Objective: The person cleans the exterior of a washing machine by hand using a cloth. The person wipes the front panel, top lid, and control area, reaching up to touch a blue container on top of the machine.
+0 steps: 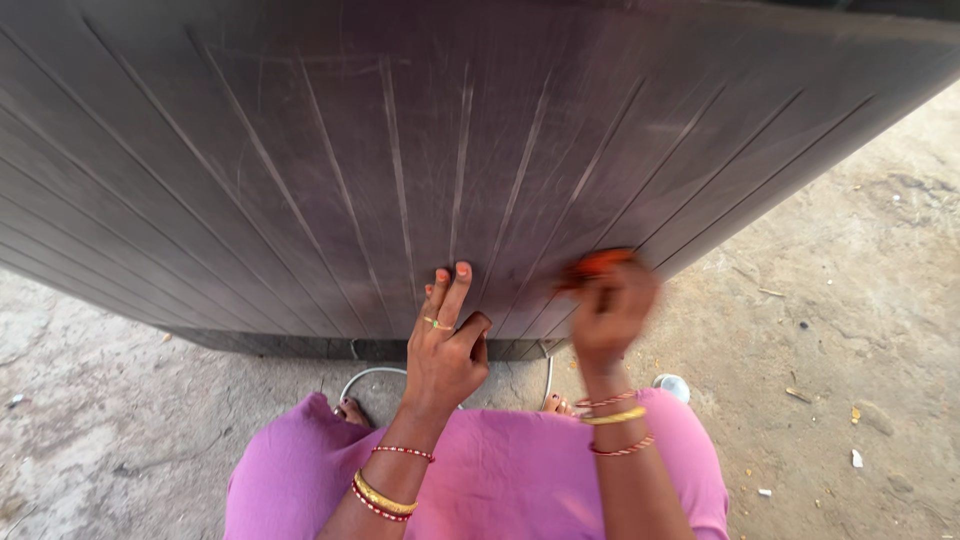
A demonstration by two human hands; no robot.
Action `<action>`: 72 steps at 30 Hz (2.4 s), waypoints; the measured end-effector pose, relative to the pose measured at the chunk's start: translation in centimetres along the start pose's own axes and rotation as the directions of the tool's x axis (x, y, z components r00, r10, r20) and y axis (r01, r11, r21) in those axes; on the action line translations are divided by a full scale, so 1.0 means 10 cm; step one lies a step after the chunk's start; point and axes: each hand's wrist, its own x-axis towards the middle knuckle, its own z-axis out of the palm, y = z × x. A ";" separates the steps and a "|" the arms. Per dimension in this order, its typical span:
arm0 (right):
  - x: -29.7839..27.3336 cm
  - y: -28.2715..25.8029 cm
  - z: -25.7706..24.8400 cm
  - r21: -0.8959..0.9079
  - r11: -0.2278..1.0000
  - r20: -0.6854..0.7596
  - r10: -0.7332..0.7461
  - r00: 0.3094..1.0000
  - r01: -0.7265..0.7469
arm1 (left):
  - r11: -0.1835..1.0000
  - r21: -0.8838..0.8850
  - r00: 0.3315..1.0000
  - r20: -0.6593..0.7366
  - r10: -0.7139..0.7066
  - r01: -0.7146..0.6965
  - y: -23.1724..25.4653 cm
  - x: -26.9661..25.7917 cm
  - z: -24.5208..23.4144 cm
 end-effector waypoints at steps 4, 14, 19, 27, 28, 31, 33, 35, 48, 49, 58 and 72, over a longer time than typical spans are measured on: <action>0.32 0.31 -0.24 0.206 0.847 -0.119 0.519 0.846 -0.490 | 1.000 0.002 0.999 -0.050 0.013 -0.013 0.06 0.05 0.02; 0.29 -0.46 -0.14 0.104 0.992 0.185 0.054 0.981 -0.074 | 0.980 0.195 0.987 -0.162 -0.011 0.043 0.26 0.15 -0.09; -0.02 -0.74 0.00 0.180 0.968 0.406 -0.234 0.884 0.173 | 0.991 0.133 0.964 -0.257 0.063 -0.029 0.20 0.17 -0.14; 0.63 -0.42 -0.15 0.028 1.000 0.119 0.010 0.993 -0.013 | 0.998 0.066 0.962 -0.270 0.032 -0.015 0.23 0.26 -0.37; 0.78 -0.45 -0.15 0.021 0.999 0.091 0.047 0.995 -0.049 | 0.997 0.079 0.962 -0.274 0.024 -0.002 0.23 0.27 -0.39; 1.20 -0.66 -0.13 -0.172 0.980 0.209 0.133 0.969 -0.097 | 0.985 0.161 0.947 -0.322 -0.012 0.067 0.27 0.28 -0.40; 1.45 -0.91 -0.12 -0.177 0.982 0.262 0.108 0.959 -0.063 | 0.978 0.181 0.935 -0.352 -0.030 0.100 0.31 0.27 -0.42; 1.68 -1.22 -0.07 -0.162 0.986 0.279 0.020 0.960 0.027 | 0.981 0.160 0.931 -0.361 -0.044 0.108 0.33 0.25 -0.47; 2.50 -1.85 -0.15 -0.165 0.934 0.290 -0.263 0.920 0.318 | 0.976 0.168 0.876 -0.480 -0.040 0.137 0.35 0.36 -1.07; 2.50 -1.70 -0.23 -0.165 0.954 0.278 -0.199 0.940 0.250 | 0.978 0.172 0.868 -0.496 -0.016 0.117 0.37 0.41 -1.13; 2.50 -0.60 -0.57 -0.032 0.975 -0.118 -0.223 0.968 0.221 | 0.956 0.205 0.774 -0.563 0.289 -0.208 0.95 1.53 -1.90; 4.90 -0.83 -0.48 0.247 0.717 -0.115 -0.646 0.755 0.652 | 0.947 0.321 0.981 -0.189 0.038 0.025 0.86 3.72 -2.46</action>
